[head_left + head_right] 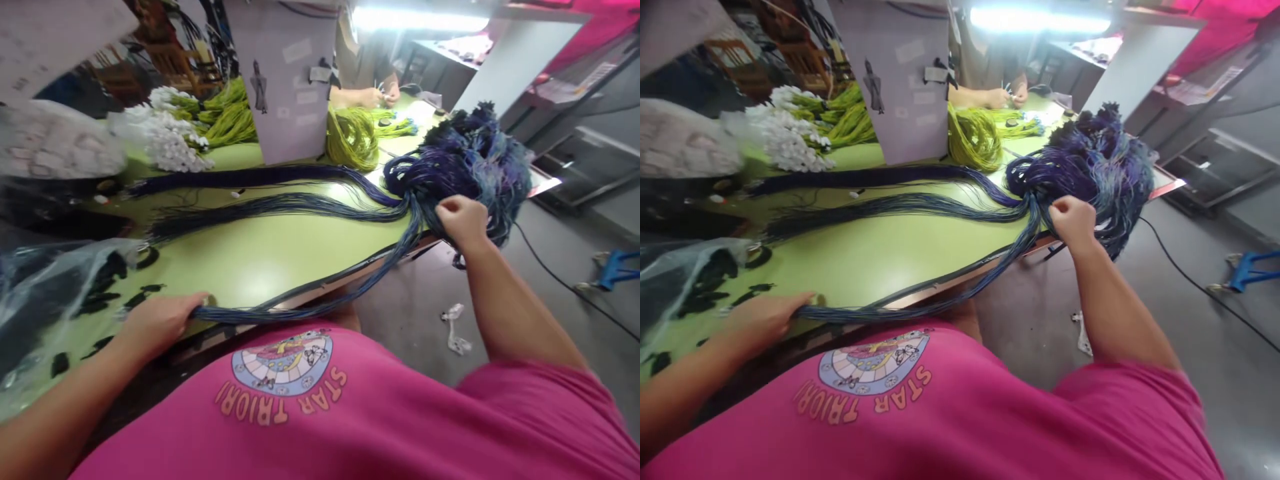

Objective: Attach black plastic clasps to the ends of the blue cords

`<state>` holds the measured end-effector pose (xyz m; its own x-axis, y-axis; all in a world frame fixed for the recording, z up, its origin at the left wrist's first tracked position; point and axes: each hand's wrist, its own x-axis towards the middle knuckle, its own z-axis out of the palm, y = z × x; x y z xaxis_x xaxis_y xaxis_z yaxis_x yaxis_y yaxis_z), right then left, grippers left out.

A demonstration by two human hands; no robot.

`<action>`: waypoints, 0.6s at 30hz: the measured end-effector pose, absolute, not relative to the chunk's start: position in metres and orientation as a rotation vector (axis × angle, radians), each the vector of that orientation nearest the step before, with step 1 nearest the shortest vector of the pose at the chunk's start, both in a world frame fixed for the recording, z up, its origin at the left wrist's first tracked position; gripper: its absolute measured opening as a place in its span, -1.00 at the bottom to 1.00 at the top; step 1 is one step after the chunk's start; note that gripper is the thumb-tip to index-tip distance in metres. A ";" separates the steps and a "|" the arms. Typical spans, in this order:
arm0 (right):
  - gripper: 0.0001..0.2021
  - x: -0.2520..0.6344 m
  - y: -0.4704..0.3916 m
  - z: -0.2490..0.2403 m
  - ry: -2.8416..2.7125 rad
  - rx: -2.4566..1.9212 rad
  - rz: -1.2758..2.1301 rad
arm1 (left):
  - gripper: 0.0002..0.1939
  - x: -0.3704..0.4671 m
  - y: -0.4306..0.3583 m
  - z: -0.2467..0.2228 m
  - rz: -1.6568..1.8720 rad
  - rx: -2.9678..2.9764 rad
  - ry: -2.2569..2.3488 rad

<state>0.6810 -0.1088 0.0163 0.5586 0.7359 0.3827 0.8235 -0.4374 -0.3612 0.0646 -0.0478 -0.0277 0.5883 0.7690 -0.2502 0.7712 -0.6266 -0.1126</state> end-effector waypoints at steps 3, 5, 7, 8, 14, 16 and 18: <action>-0.64 0.698 -0.050 0.015 -1.501 -2.404 -0.214 | -0.44 0.057 -0.038 -0.028 -0.474 2.927 1.552; -0.53 0.708 -0.023 0.004 -1.668 -2.538 -0.197 | -0.45 0.055 -0.034 -0.032 -0.503 2.893 1.594; -0.39 0.717 -0.012 -0.011 -1.723 -2.592 -0.190 | -0.42 0.055 -0.031 -0.040 -0.595 2.850 1.561; -0.32 0.722 -0.012 -0.018 -1.767 -2.616 -0.214 | -0.40 0.055 -0.031 -0.045 -0.646 2.841 1.545; -0.45 0.753 -0.028 -0.037 -1.910 -2.432 -0.484 | -0.42 0.054 -0.025 -0.067 -0.664 2.793 1.519; -0.46 0.762 -0.028 -0.030 -1.927 -2.422 -0.502 | -0.44 0.058 -0.022 -0.064 -0.621 2.733 1.525; -0.43 0.772 -0.027 -0.019 -1.907 -2.433 -0.503 | -0.44 0.066 -0.019 -0.058 -0.615 2.623 1.403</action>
